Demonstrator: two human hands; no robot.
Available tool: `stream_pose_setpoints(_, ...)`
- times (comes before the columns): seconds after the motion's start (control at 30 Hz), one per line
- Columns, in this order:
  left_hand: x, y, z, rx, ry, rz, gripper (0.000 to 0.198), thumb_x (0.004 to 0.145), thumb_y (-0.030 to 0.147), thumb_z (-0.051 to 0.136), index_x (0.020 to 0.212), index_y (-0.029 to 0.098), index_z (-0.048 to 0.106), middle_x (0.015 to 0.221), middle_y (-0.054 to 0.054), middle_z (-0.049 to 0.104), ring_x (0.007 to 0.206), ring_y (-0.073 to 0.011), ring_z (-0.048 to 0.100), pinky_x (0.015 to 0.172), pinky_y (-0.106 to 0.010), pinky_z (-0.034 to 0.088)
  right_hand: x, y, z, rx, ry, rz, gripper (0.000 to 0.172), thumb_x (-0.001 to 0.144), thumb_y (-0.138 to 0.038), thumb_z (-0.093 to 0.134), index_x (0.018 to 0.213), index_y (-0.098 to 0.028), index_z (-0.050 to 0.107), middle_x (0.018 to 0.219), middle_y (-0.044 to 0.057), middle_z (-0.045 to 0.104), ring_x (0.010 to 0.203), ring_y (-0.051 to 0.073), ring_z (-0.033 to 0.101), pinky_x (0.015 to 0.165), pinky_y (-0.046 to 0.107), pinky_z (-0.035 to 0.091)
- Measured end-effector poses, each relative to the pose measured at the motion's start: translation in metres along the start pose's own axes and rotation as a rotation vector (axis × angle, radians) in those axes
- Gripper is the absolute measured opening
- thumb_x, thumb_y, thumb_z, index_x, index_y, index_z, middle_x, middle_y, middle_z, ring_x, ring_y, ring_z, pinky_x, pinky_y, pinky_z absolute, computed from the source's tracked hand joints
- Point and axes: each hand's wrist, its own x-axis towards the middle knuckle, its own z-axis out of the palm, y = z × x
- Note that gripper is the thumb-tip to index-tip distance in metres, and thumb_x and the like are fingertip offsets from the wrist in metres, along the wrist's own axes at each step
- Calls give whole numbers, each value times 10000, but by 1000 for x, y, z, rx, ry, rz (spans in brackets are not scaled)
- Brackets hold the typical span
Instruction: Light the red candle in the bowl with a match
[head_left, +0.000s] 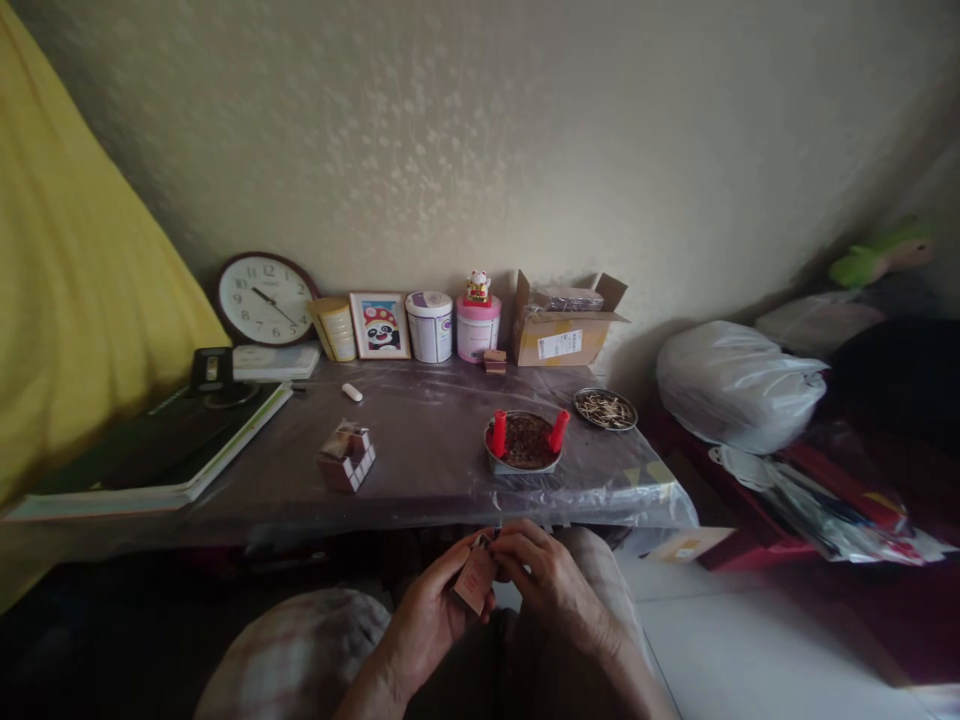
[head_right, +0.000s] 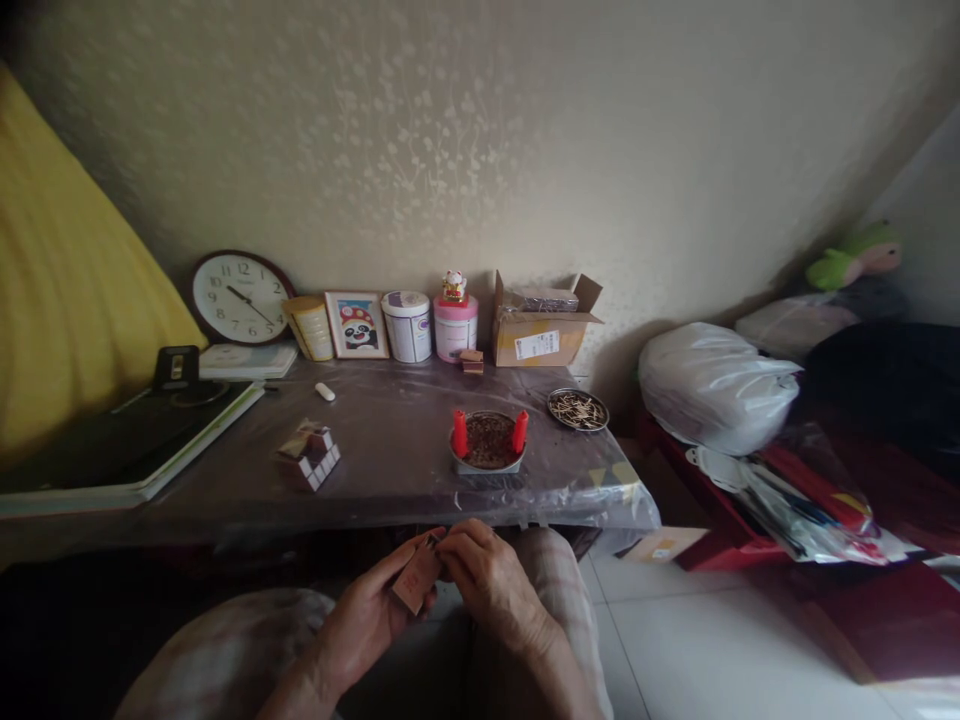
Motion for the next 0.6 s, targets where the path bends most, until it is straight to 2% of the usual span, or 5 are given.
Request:
stream_pose_setpoints(0.27, 0, -1, -2, 26, 0, 13, 284, 893, 255, 535, 1086, 125, 698, 845, -77, 728, 609, -168, 658, 557, -281, 458, 0, -2, -2, 61, 0, 63, 180, 957, -173, 469, 941, -228, 640, 918, 62, 659, 826, 180, 658, 744, 274, 559)
stream_pose_setpoints(0.43, -1, 0, -1, 37, 8, 13, 318, 877, 264, 558, 1160, 169, 667, 867, -76, 731, 597, -177, 655, 550, -295, 453, 1, -1, -2, -1, -46, 57, 192, 961, -176, 460, 952, -249, 637, 901, 55, 668, 821, 191, 666, 725, 280, 555)
stream_pose_setpoints(0.6, 1, -2, -2, 62, -8, 54, 322, 875, 262, 562, 1167, 184, 674, 797, -65, 721, 608, -166, 639, 569, -293, 446, 0, 0, 0, -63, -86, 65, 188, 963, -191, 473, 946, -244, 653, 909, 51, 675, 827, 182, 670, 738, 277, 555)
